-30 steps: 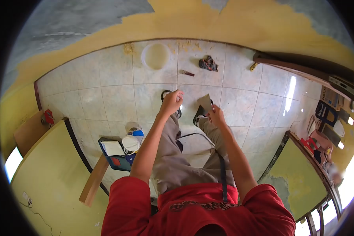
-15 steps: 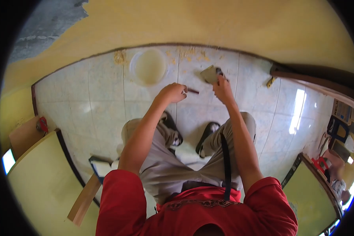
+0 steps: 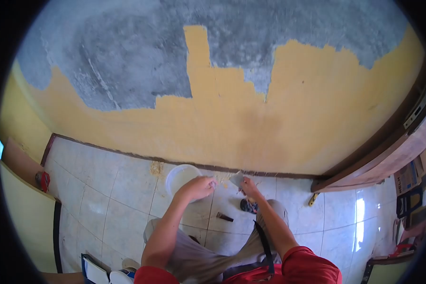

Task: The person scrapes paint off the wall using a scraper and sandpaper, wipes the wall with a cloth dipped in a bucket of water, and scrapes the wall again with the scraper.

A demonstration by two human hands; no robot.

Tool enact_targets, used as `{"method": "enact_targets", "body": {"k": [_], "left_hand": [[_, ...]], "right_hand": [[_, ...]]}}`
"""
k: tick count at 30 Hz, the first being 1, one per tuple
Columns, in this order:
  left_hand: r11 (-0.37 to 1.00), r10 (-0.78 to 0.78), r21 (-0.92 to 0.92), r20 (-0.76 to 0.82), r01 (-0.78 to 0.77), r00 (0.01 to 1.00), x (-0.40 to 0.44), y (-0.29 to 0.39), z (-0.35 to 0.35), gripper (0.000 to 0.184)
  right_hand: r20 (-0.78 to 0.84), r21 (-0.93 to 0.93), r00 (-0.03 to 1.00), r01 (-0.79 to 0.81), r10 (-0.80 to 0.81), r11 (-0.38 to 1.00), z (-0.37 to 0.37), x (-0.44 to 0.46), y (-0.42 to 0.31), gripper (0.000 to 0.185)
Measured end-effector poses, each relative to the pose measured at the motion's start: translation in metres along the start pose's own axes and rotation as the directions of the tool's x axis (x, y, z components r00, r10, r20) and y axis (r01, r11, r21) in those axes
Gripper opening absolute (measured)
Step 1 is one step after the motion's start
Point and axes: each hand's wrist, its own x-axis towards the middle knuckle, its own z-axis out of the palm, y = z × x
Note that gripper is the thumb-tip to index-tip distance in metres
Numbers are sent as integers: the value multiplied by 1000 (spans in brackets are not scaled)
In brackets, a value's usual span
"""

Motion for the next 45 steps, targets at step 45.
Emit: {"method": "enact_targets", "body": {"k": [45], "left_hand": [[-513,176,-802,-447,-306,877,149,214,-53,33]], "right_hand": [[-221,-954,756,-38,-616,296,-112,-112,-424,30]]}}
